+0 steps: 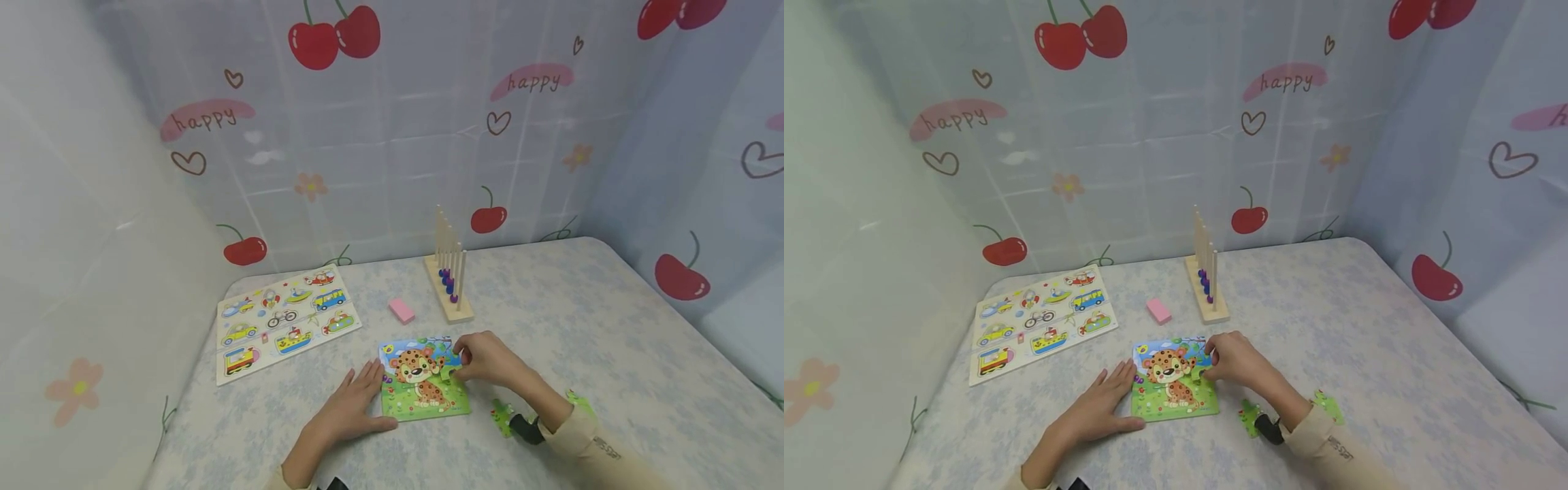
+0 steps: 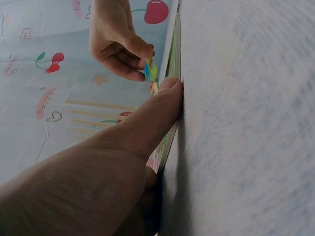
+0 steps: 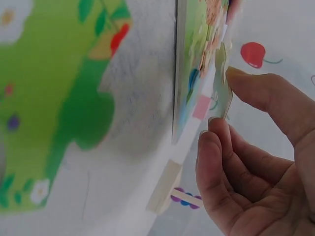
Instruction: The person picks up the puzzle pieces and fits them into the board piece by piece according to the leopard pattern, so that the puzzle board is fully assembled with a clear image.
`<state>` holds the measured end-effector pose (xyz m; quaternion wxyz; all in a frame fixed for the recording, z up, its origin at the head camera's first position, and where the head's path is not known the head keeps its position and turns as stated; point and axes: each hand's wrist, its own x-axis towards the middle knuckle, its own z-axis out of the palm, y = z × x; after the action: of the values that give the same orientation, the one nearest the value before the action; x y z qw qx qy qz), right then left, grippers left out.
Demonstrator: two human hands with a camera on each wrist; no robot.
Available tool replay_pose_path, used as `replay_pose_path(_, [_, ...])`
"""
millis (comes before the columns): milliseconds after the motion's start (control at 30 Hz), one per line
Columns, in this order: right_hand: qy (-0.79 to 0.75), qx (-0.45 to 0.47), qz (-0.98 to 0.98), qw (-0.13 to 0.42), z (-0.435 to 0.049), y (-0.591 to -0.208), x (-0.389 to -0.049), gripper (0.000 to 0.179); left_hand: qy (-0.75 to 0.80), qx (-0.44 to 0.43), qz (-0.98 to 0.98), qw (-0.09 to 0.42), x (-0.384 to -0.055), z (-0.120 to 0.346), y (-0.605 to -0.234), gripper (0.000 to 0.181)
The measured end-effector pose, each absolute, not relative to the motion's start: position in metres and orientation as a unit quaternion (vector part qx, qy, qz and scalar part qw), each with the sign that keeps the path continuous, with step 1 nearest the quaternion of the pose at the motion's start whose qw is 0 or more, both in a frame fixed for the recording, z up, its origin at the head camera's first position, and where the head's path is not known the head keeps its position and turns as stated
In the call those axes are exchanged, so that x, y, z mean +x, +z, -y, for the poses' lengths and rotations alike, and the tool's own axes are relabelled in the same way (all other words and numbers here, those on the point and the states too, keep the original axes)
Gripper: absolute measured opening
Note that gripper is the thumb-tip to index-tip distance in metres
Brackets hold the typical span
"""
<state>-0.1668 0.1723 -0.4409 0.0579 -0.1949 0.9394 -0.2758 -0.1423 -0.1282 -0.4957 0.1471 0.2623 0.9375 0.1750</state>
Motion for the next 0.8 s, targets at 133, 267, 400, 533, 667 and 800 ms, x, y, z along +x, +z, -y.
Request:
replay_pose_path(133, [-0.267, -0.193, -0.942, 0.061, -0.165, -0.444, -0.169, 0.031, 0.174, 0.262, -0.938, 0.145, -0.142, 0.128, -0.496, 0.107])
replay_pose_path(267, [-0.275, -0.191, -0.939, 0.077, -0.16, -0.447, -0.172, 0.031, 0.173, 0.261, -0.939, 0.143, -0.141, 0.128, -0.497, 0.106])
replay_pose_path(400, [-0.276, -0.191, -0.938, 0.086, -0.158, -0.451, -0.174, 0.031, 0.176, 0.262, -0.938, 0.143, -0.14, 0.128, -0.496, 0.106])
replay_pose_path(533, [-0.273, -0.19, -0.938, 0.093, -0.158, -0.454, -0.175, 0.032, 0.173, 0.262, -0.939, 0.143, -0.14, 0.128, -0.497, 0.106])
replay_pose_path(667, [-0.274, -0.182, -0.939, 0.1, -0.157, -0.453, -0.175, 0.032, 0.172, 0.262, -0.939, 0.141, -0.14, 0.127, -0.496, 0.105])
replay_pose_path(800, [-0.268, -0.179, -0.941, 0.106, -0.156, -0.453, -0.175, 0.033, 0.171, 0.262, -0.939, 0.14, -0.14, 0.128, -0.495, 0.105])
